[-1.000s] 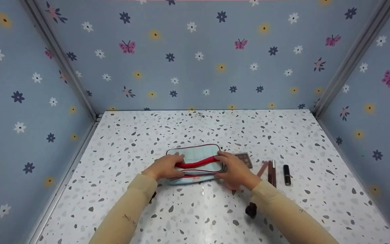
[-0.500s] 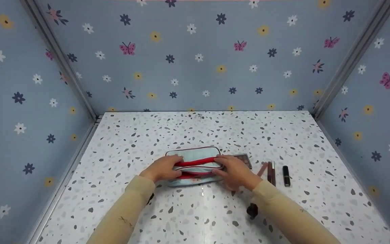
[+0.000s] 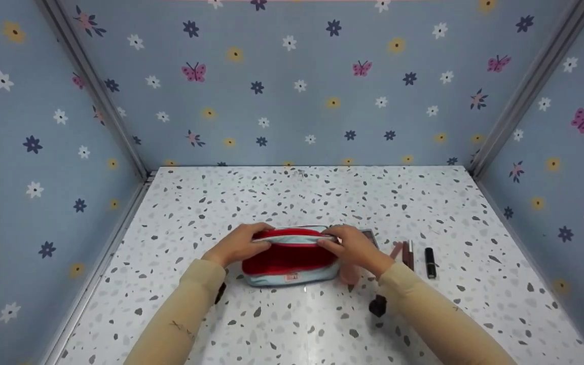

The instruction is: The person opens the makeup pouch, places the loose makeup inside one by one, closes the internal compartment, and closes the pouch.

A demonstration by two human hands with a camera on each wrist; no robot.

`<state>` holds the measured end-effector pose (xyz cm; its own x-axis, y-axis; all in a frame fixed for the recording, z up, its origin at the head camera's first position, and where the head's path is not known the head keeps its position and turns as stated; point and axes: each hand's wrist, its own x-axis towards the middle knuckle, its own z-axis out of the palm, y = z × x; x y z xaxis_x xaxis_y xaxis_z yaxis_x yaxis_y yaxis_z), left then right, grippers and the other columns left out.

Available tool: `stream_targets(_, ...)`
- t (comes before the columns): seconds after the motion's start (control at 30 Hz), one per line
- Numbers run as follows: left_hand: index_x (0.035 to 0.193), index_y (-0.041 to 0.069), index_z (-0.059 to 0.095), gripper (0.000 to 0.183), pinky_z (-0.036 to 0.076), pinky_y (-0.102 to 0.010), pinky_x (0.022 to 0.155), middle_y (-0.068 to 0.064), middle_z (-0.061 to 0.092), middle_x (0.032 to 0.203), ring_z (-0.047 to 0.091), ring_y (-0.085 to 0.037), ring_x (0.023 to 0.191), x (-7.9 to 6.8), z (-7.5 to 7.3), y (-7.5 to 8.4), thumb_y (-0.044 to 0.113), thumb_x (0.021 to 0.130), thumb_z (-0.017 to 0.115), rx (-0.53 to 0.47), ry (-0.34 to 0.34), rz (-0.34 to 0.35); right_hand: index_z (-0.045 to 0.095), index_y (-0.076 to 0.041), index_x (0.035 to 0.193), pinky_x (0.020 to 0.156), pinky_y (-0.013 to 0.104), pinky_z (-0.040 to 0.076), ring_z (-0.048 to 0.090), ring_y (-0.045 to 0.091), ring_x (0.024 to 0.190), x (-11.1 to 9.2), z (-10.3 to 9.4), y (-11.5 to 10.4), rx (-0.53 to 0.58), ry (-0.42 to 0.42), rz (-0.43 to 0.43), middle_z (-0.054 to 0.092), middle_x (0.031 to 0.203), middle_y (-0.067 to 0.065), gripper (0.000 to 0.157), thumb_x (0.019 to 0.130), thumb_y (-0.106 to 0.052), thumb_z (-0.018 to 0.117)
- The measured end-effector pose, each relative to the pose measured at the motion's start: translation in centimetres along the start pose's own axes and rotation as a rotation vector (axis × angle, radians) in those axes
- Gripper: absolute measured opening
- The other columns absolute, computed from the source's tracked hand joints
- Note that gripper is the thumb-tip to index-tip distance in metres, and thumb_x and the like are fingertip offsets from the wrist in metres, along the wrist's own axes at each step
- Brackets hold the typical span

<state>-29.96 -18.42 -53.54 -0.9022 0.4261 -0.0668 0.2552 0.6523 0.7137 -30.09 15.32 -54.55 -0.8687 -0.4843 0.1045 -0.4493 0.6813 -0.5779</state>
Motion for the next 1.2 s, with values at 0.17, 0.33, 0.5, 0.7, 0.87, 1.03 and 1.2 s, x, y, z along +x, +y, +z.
stream_targets(0.17, 0.142, 0.010, 0.069, 0.048, 0.052, -0.054, 0.116, -0.009, 0.073, 0.139, 0.066, -0.033, 0.133, 0.1, -0.2, -0.2, 0.034, 0.101, 0.073, -0.092, 0.081, -0.016, 0.079, -0.010, 0.118, 0.093, 0.044, 0.059, 0.070, 0.016, 0.096, 0.7, -0.6, 0.0, 0.092, -0.003, 0.037, 0.081, 0.109, 0.007, 0.038, 0.109, -0.044, 0.065)
stream_targets(0.33, 0.138, 0.009, 0.072, 0.049, 0.050, -0.055, 0.119, -0.010, 0.072, 0.140, 0.063, -0.034, 0.138, 0.2, -0.4, -0.3, 0.039, 0.100, 0.079, -0.166, 0.155, -0.039, 0.079, -0.007, 0.111, 0.086, 0.037, 0.057, 0.072, 0.021, 0.093, 1.5, -1.4, -0.1, 0.184, -0.016, 0.057, 0.081, 0.106, 0.015, 0.039, 0.111, -0.043, 0.062)
stream_targets(0.5, 0.144, 0.008, 0.067, 0.060, 0.057, -0.051, 0.112, -0.013, 0.067, 0.148, 0.065, -0.031, 0.134, 0.1, -0.5, -0.4, 0.042, 0.097, 0.083, -0.302, 0.213, -0.073, 0.077, -0.003, 0.113, 0.078, 0.033, 0.057, 0.075, 0.045, 0.093, 2.1, -1.8, -0.1, 0.275, -0.032, 0.084, 0.081, 0.111, 0.020, 0.043, 0.113, -0.041, 0.059)
stream_targets(0.7, 0.158, 0.014, 0.052, 0.079, 0.054, -0.051, 0.113, -0.016, 0.065, 0.147, 0.067, -0.030, 0.129, 0.2, -0.6, -1.5, 0.041, 0.093, 0.088, -0.423, 0.282, -0.091, 0.075, -0.002, 0.105, 0.074, 0.031, 0.046, 0.065, 0.034, 0.082, 2.8, -1.6, 0.3, 0.317, 0.047, 0.128, 0.079, 0.104, 0.024, 0.043, 0.114, -0.039, 0.057)
stream_targets(0.87, 0.158, 0.008, 0.045, 0.073, 0.055, -0.052, 0.112, -0.019, 0.063, 0.142, 0.065, -0.035, 0.132, 0.4, 0.0, -2.7, 0.026, 0.099, 0.082, -0.439, 0.305, -0.145, 0.065, -0.003, 0.086, 0.071, 0.030, 0.042, 0.051, 0.016, 0.074, 3.7, -1.4, 0.5, 0.371, 0.135, 0.186, 0.065, 0.081, 0.015, 0.046, 0.114, -0.038, 0.057)
stream_targets(1.03, 0.151, 0.001, 0.052, 0.049, 0.055, -0.048, 0.114, -0.022, 0.063, 0.147, 0.063, -0.036, 0.137, 1.1, 1.1, -3.4, 0.013, 0.106, 0.068, -0.386, 0.336, -0.169, 0.065, -0.007, 0.088, 0.075, 0.027, 0.050, 0.060, 0.017, 0.081, 4.3, -1.1, 0.7, 0.442, 0.187, 0.239, 0.067, 0.085, 0.006, 0.041, 0.114, -0.038, 0.057)
stream_targets(1.2, 0.148, -0.002, 0.056, 0.044, 0.058, -0.047, 0.110, -0.024, 0.066, 0.139, 0.065, -0.036, 0.130, 1.5, 1.7, -3.6, 0.015, 0.108, 0.065, -0.359, 0.405, -0.207, 0.069, -0.004, 0.101, 0.078, 0.027, 0.051, 0.062, 0.017, 0.088, 4.2, -0.4, 1.1, 0.441, 0.181, 0.250, 0.074, 0.097, 0.012, 0.035, 0.112, -0.036, 0.062)
